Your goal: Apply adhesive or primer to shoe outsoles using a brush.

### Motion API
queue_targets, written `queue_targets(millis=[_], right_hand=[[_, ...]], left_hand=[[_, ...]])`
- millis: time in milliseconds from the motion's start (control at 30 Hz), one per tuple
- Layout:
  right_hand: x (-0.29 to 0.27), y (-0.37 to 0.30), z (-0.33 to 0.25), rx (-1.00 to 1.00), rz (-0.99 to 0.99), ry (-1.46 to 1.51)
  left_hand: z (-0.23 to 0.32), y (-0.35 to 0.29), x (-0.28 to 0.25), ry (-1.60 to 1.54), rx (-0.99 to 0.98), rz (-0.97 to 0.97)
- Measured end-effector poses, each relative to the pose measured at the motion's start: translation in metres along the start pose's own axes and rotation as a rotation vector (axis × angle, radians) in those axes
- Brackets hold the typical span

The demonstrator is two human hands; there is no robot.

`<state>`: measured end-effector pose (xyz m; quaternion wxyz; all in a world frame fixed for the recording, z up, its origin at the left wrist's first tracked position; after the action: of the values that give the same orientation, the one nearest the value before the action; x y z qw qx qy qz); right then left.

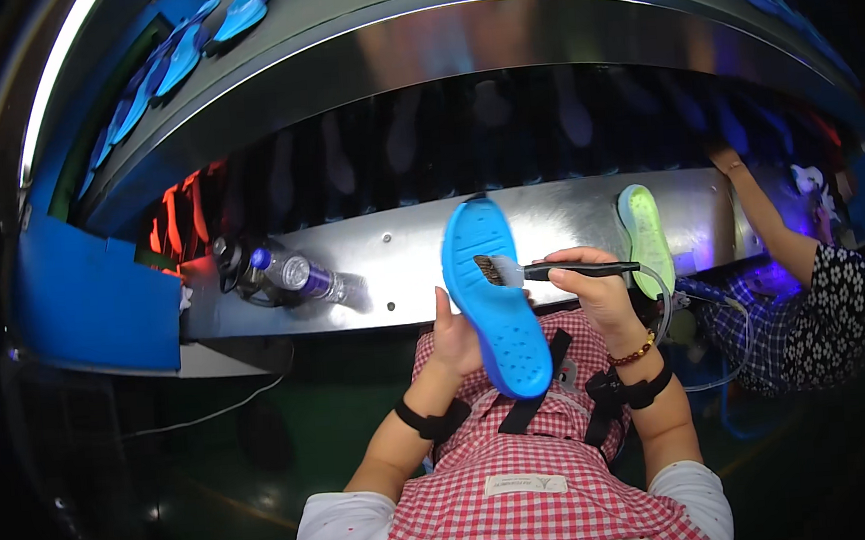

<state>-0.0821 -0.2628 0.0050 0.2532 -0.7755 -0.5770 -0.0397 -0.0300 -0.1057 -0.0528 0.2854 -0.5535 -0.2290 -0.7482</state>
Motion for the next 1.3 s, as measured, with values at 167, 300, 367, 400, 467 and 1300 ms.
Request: queue_targets(millis=[167, 300, 367, 400, 467, 1300], right_hand=[[0.015, 0.024, -0.008, -0.028, -0.008, -0.025], [0.034, 0.024, -0.024, -0.148, 0.033, -0.209], [0.044, 0.021, -0.02, -0.213, 0.065, -0.33], [0.05, 0.019, -0.02, -0.277, 0.098, -0.458], [0.064, 0.006, -0.017, -0.535, 0.111, -0.741], [0.069, -0.03, -0.065, -0.149, -0.26, -0.543]], left_hand=[[-0.003, -0.003, 0.021, -0.067, -0.054, 0.055], [-0.004, -0.004, 0.004, -0.004, 0.006, 0.043], [-0.004, -0.002, -0.007, 0.175, 0.123, 0.14], [-0.007, 0.002, -0.002, 0.177, 0.122, 0.14], [-0.002, 0.006, -0.002, 0.212, 0.297, 0.466], [0.043, 0.007, 0.067, 0.158, 0.308, 0.111]])
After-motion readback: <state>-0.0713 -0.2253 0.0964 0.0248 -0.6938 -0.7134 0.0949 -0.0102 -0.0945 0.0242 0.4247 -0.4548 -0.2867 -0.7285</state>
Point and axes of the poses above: each hand's wrist, its own y-axis towards the middle knuckle, its own x-axis out of the palm, z = x × y, the point moved 4 cm from there along y, towards the middle knuckle, and after that the axes turned 15 degrees about x, right-handed, at the moved point
